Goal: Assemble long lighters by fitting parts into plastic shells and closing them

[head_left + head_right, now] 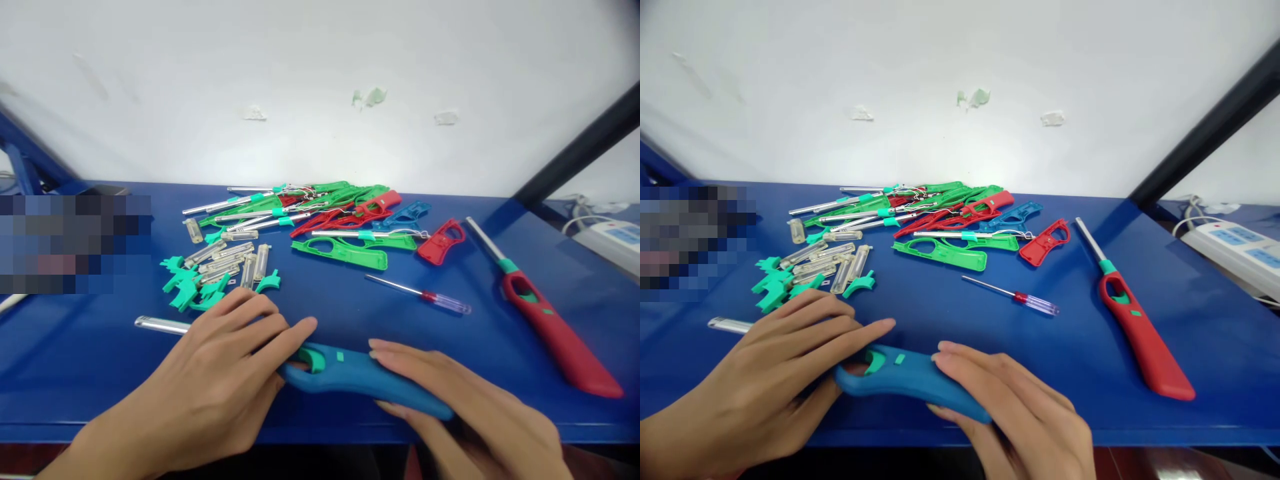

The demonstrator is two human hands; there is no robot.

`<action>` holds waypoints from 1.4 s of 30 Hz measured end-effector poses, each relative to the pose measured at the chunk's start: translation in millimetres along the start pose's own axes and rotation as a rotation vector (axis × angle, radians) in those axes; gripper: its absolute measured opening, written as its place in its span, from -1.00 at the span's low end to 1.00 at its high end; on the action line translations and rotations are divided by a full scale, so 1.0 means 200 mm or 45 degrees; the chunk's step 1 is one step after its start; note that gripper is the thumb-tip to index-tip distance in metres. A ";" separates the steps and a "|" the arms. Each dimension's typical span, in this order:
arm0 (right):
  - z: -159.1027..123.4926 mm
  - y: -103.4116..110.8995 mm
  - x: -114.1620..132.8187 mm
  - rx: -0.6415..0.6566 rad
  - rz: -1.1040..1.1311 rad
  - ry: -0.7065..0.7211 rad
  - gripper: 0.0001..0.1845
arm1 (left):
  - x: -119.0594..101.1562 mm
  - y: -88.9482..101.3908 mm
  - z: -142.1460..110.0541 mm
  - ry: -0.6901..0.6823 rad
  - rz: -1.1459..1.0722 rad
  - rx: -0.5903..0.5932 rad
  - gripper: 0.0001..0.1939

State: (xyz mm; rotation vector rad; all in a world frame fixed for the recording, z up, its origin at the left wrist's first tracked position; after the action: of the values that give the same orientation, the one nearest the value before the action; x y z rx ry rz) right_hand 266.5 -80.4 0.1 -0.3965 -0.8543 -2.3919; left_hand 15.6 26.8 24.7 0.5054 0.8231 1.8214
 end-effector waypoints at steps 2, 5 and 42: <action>0.02 -0.01 0.00 0.004 -0.033 0.008 -0.80 | -0.01 0.00 0.00 0.008 -0.013 0.032 -0.59; 0.04 -0.02 0.01 0.002 -0.055 0.012 -0.75 | -0.01 -0.01 0.00 0.051 -0.073 0.044 -0.66; 0.01 0.00 0.00 -0.023 0.114 -0.108 -0.77 | -0.03 0.00 -0.01 0.092 -0.082 -0.139 -0.66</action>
State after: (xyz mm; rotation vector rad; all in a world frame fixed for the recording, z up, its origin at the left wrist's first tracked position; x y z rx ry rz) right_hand 267.3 -79.2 1.7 -0.5354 -0.8345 -2.3157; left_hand 17.9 20.7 23.6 0.3415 0.7754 1.8227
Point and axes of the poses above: each hand's wrist, its own z-axis towards the middle knuckle, its own y-axis out of the back of the hand, x = y × z, the point moved 2 cm from there along z, towards the middle knuckle, and after that the axes turned 13 degrees about -x, right-handed, at the moved point
